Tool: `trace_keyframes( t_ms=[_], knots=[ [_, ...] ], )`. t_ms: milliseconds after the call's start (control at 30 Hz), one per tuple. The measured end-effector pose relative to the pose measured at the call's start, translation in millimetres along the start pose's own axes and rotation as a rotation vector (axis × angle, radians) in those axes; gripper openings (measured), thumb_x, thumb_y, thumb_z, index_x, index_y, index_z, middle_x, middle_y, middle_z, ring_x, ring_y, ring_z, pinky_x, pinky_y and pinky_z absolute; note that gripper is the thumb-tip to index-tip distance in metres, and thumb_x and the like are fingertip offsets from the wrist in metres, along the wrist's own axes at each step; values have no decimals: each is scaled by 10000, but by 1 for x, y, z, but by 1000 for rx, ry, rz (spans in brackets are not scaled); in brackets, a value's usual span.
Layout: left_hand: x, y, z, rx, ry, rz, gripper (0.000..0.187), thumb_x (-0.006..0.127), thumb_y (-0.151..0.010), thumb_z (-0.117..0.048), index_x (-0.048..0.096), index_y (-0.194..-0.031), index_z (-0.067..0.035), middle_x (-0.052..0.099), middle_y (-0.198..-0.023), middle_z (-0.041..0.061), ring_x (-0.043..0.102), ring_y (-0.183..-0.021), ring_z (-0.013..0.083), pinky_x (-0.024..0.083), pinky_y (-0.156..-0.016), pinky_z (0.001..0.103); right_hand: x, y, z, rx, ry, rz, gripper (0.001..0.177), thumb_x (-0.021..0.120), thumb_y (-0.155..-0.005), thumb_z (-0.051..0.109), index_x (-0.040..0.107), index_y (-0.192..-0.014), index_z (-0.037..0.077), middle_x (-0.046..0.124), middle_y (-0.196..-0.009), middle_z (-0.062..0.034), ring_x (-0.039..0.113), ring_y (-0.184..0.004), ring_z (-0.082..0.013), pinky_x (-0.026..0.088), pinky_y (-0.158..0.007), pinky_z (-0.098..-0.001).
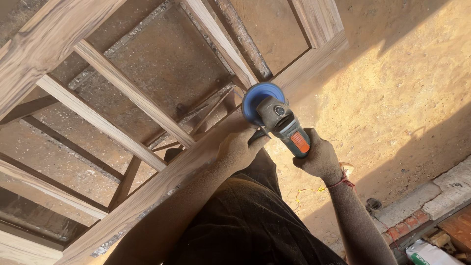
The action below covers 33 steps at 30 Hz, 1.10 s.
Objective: The person uses an angle grinder with a sanding disc to smooth the surface of a wooden frame structure. They systematically move the tool along the top and side rails of the frame, generating sawdust as they work.
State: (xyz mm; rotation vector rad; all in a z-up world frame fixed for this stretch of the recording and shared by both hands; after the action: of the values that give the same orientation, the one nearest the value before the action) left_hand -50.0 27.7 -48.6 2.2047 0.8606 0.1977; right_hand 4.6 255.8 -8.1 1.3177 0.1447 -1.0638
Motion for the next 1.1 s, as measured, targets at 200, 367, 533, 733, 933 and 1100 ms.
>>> trace_keyframes(
  t_ms=[200, 367, 533, 733, 933, 1100],
  knots=[
    [13, -6, -8, 121, -132, -28, 552, 602, -945, -588, 700, -1202, -109, 737, -1107, 130, 715, -1046, 312, 557, -884, 480, 16, 25, -13, -19, -84, -72, 776, 849, -617, 164, 478, -1285, 32, 739, -946, -193, 779, -883, -330, 639, -805, -447],
    [-69, -15, -20, 106, -173, -107, 556, 601, -942, -610, 720, -1189, -126, 764, -937, 110, 741, -966, 297, 564, -887, 464, -5, -24, 45, -29, -58, -42, 766, 859, -631, 202, 497, -1291, 57, 753, -974, -206, 775, -908, -359, 635, -824, -454],
    [-184, -26, -21, -106, -72, -160, 532, 569, -943, -611, 705, -1192, -161, 771, -896, 106, 781, -885, 267, 591, -871, 443, -52, -106, 156, -385, 9, -105, 730, 864, -690, 247, 498, -1276, 11, 740, -1007, -248, 721, -976, -462, 585, -819, -509],
    [-310, -48, -26, -51, -193, -457, 558, 593, -931, -660, 751, -1132, -164, 745, -898, 55, 729, -948, 208, 540, -899, 478, -81, -194, 258, -448, 89, -85, 771, 877, -621, 240, 517, -1260, 0, 734, -1044, -247, 733, -971, -422, 588, -851, -488],
    [-357, -1, 34, -154, -111, -593, 566, 575, -950, -669, 748, -1127, -161, 697, -804, 34, 722, -871, 167, 579, -843, 442, -48, -203, 348, -487, 151, 60, 778, 866, -582, 201, 523, -1254, 9, 734, -1035, -225, 757, -951, -363, 616, -868, -441],
    [-347, 76, 97, -129, 19, -663, 566, 546, -979, -639, 737, -1201, -155, 705, -802, 39, 716, -831, 143, 604, -818, 389, 5, -169, 400, -629, 301, 113, 840, 877, -586, 197, 508, -1316, 8, 732, -1005, -244, 749, -949, -383, 605, -887, -462]
  ],
)
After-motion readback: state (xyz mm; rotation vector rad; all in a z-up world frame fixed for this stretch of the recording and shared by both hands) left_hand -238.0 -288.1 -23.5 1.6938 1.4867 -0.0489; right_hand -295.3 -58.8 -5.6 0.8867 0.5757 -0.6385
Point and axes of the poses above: each hand's wrist, its own y-axis away from the middle knuckle, its own x-axis out of the palm, z = x × y, the point moved 8 cm from there along -y, towards the middle knuckle
